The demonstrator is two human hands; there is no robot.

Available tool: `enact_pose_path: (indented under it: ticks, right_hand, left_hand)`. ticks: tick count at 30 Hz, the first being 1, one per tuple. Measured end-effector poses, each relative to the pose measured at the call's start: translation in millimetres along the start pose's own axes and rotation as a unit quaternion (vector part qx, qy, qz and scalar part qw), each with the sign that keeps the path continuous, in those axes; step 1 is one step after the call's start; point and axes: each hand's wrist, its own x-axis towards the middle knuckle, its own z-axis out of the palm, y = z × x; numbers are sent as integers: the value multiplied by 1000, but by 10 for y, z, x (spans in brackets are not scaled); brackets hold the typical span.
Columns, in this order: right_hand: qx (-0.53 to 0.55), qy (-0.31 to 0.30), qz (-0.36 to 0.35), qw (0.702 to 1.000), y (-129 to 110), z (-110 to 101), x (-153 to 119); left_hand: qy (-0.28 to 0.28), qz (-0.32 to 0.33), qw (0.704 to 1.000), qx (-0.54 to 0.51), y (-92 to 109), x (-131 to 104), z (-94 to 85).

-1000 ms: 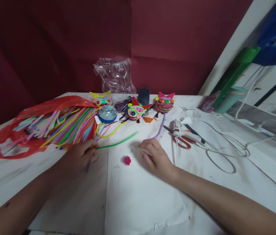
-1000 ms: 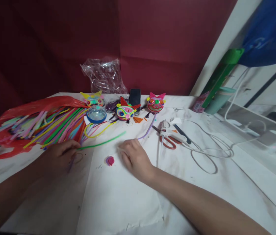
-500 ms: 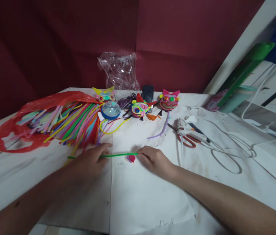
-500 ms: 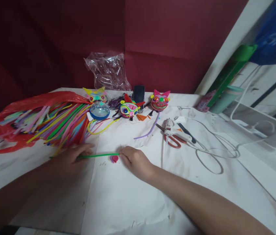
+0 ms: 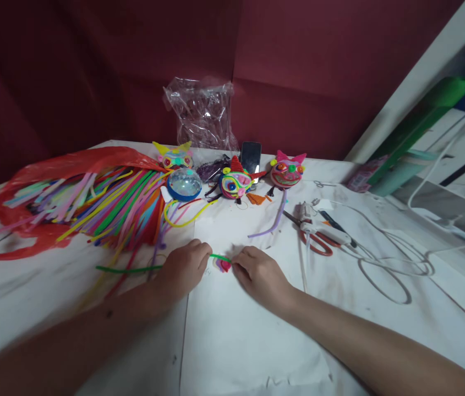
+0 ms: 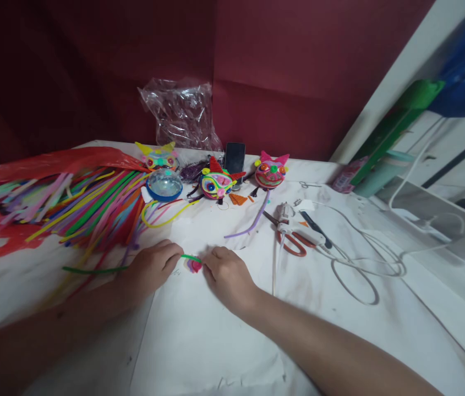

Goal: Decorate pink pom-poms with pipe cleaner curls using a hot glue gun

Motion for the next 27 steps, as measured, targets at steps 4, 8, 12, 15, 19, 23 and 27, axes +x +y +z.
enact_pose_path:
  ticks: [4,8,12,15,19,23,27]
  right_hand:
    - [-22,2,9,1000,4,-11,7]
    - [-30,-1,13,999,22,-15,19]
    - [-5,21,22,1000,35,-1,25]
    - [0,38,24,999,50,9,23]
    - [-18,15,21,1000,68,16,21]
    - [-47,9,18,999,68,17,33]
    - [-60,16,21,998,64,30,45]
  left_hand:
    - [-11,0,1000,26,56,1,-13]
    - [-27,4,997,71,101,-19,-19]
    - [-30,25,995,95,89,-27,-1]
    - [-28,31,996,76,49,-19,10]
    - [1,44,999,25,-2,-11,39]
    - [24,71,997,12,-20,12,85]
    - [44,72,996,5,-32,54,120]
